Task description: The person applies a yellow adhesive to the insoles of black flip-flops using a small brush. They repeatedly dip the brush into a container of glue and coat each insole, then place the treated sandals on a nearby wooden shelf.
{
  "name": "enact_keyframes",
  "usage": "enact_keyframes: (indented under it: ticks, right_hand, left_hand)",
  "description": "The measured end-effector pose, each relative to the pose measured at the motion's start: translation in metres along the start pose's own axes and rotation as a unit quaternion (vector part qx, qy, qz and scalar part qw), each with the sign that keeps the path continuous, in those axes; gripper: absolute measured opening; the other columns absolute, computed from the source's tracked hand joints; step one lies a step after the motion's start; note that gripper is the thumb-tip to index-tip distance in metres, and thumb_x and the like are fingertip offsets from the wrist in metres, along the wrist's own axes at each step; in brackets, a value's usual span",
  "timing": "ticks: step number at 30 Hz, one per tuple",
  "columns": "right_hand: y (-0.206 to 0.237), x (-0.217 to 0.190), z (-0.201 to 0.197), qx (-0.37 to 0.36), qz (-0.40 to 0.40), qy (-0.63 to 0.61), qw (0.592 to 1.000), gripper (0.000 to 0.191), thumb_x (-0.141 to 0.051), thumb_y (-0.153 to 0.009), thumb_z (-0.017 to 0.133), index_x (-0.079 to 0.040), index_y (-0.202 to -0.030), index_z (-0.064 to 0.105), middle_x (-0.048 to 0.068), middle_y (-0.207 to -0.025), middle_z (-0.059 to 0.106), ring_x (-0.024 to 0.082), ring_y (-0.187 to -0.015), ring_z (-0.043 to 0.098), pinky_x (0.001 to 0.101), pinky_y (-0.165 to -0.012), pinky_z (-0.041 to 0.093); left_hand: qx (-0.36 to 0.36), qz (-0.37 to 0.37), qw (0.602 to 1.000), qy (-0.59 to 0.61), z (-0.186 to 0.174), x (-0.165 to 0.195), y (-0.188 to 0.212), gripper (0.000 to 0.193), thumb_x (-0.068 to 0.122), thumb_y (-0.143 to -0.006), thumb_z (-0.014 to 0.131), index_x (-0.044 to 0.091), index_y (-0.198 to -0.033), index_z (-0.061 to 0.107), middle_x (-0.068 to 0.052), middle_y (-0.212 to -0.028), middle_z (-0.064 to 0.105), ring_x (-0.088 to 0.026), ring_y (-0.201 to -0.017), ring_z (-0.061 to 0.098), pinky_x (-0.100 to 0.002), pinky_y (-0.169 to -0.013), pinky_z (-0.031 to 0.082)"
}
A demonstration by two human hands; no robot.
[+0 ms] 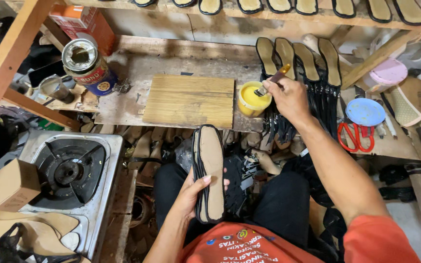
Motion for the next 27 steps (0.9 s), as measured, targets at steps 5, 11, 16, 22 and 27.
enact_keyframes:
  ticks: [5, 11, 16, 22, 27]
  right_hand:
    - [-0.015, 0.011, 0.013, -0.043, -0.017, 0.099, 0.994, 0.027, -0.030, -0.103, 0.070, -0.006, -0.094, 0.078, 0.004, -0.079, 0.074, 0.012, -0.064, 0.066, 0.0293, -0.061, 0.049]
    - [-0.018, 0.027, -0.002, -0.018, 0.079, 0.022, 0.996, 0.032, -0.033, -0.102, 0.072, -0.003, -0.092, 0.074, 0.009, -0.073, 0.066, 0.013, -0.063, 0.055, 0.0343, -0.057, 0.044]
    - [-0.002, 0.018, -0.019, -0.038, 0.029, 0.071, 0.996, 0.029, -0.031, -0.101, 0.072, -0.003, -0.095, 0.075, 0.009, -0.072, 0.066, 0.012, -0.064, 0.056, 0.0326, -0.059, 0.045]
    - [0.009, 0.018, -0.022, -0.036, 0.028, 0.048, 0.998, 0.029, -0.031, -0.103, 0.069, -0.003, -0.098, 0.074, 0.005, -0.074, 0.069, 0.011, -0.068, 0.062, 0.0296, -0.062, 0.048]
    - [0.020, 0.027, -0.012, -0.205, 0.198, -0.201, 0.937, 0.029, -0.032, -0.099, 0.070, -0.003, -0.093, 0.072, 0.006, -0.083, 0.071, 0.013, -0.071, 0.065, 0.0293, -0.067, 0.054]
  left_hand:
    - [-0.007, 0.006, 1.000, -0.009, 0.002, 0.003, -0.008, 0.062, 0.019, -0.089, 0.065, 0.006, -0.145, 0.041, -0.022, -0.126, 0.067, -0.031, -0.100, 0.073, -0.044, -0.078, 0.064]
    - [0.004, 0.013, 1.000, 0.001, -0.006, 0.006, -0.016, 0.061, 0.023, -0.090, 0.065, 0.007, -0.145, 0.042, -0.021, -0.124, 0.069, -0.031, -0.100, 0.074, -0.043, -0.078, 0.064]
    - [0.012, 0.001, 1.000, -0.005, -0.005, 0.004, -0.022, 0.063, 0.025, -0.090, 0.065, 0.010, -0.146, 0.041, -0.019, -0.121, 0.068, -0.031, -0.099, 0.073, -0.043, -0.077, 0.063]
    - [-0.017, 0.010, 1.000, 0.003, 0.007, 0.003, -0.029, 0.065, 0.024, -0.089, 0.066, 0.010, -0.148, 0.040, -0.019, -0.121, 0.066, -0.030, -0.100, 0.073, -0.043, -0.080, 0.063]
    - [-0.028, 0.002, 1.000, 0.013, 0.015, 0.000, -0.029, 0.065, 0.023, -0.091, 0.067, 0.006, -0.148, 0.041, -0.019, -0.119, 0.065, -0.030, -0.098, 0.072, -0.042, -0.081, 0.062]
Point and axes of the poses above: each hand's wrist, its own y-axis away from the middle knuckle, its own z-axis out of the palm, x = y × z, the point moved 2 cm from there along -y, towards the middle knuckle
